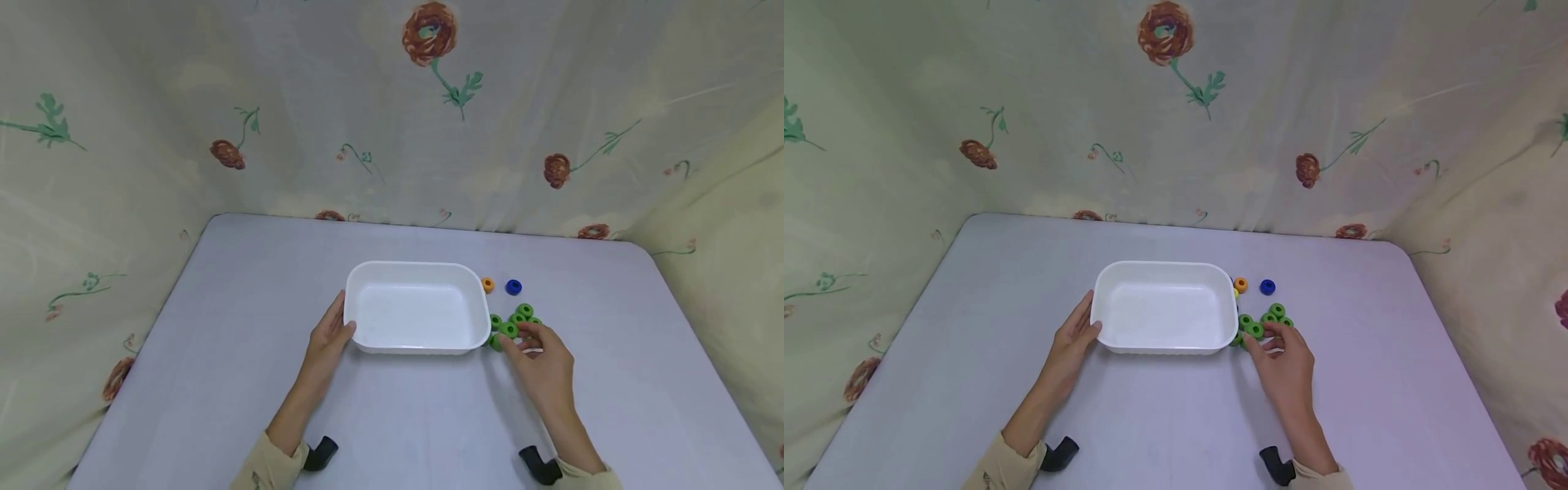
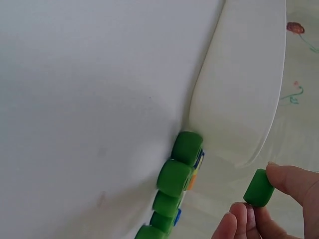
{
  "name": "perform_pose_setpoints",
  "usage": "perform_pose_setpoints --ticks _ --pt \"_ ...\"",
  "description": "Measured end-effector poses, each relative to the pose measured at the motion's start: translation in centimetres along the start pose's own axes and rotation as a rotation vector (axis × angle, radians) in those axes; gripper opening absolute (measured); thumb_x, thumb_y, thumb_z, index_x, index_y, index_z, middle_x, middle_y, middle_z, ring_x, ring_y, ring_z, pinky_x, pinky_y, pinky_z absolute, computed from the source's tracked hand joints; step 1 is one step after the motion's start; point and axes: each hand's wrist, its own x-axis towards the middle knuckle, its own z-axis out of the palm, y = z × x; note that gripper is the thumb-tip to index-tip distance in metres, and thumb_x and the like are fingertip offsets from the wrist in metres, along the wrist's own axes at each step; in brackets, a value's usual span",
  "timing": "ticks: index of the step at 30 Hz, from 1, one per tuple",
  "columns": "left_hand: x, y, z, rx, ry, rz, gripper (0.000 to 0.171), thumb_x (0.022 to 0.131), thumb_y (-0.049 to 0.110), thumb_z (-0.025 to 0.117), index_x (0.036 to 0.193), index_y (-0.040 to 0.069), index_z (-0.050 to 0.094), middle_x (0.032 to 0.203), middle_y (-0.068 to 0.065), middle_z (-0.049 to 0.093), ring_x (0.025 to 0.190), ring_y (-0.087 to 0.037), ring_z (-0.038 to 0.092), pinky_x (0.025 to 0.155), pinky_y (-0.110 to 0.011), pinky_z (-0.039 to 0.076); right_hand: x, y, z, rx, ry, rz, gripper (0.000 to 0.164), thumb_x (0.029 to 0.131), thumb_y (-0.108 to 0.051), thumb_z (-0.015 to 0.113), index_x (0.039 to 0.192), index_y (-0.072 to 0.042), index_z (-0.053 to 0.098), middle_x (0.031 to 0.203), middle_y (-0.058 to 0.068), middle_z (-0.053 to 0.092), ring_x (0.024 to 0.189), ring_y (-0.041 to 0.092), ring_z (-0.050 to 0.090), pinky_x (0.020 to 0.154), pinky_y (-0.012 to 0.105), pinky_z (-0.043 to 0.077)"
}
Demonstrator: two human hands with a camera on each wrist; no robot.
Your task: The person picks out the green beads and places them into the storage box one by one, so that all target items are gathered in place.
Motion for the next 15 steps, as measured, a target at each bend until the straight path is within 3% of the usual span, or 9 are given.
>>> perform_pose_setpoints --ticks 10,15 --pt "0.1 -0.1 0.0 0.005 0.002 -0.003 0.063 0.104 0.012 0.049 0.161 0.020 0.022 0.169 0.005 0.019 0.157 -0.014 0.018 0.129 -0.034 0.022 0.4 -1.5 1.0 0.021 -0.022 -0.048 0.034 0.084 -0.012 0.082 0.113 -0.001 0.070 0.101 0.015 0.071 0.083 0.021 0.065 0.064 -0.001 0.045" --pt "0.1 -0.1 0.0 0.011 0.004 -0.004 0.063 0.104 0.013 0.049 0.161 0.021 0.022 0.169 0.006 0.019 0.157 -0.013 0.018 0.130 -0.034 0.022 0.7 -2.3 1.5 0.000 -0.065 -0.051 0.034 0.085 -0.015 0.080 0.115 -0.003 0.069 0.100 0.015 0.070 0.086 0.023 0.066 0.066 0.004 0.048"
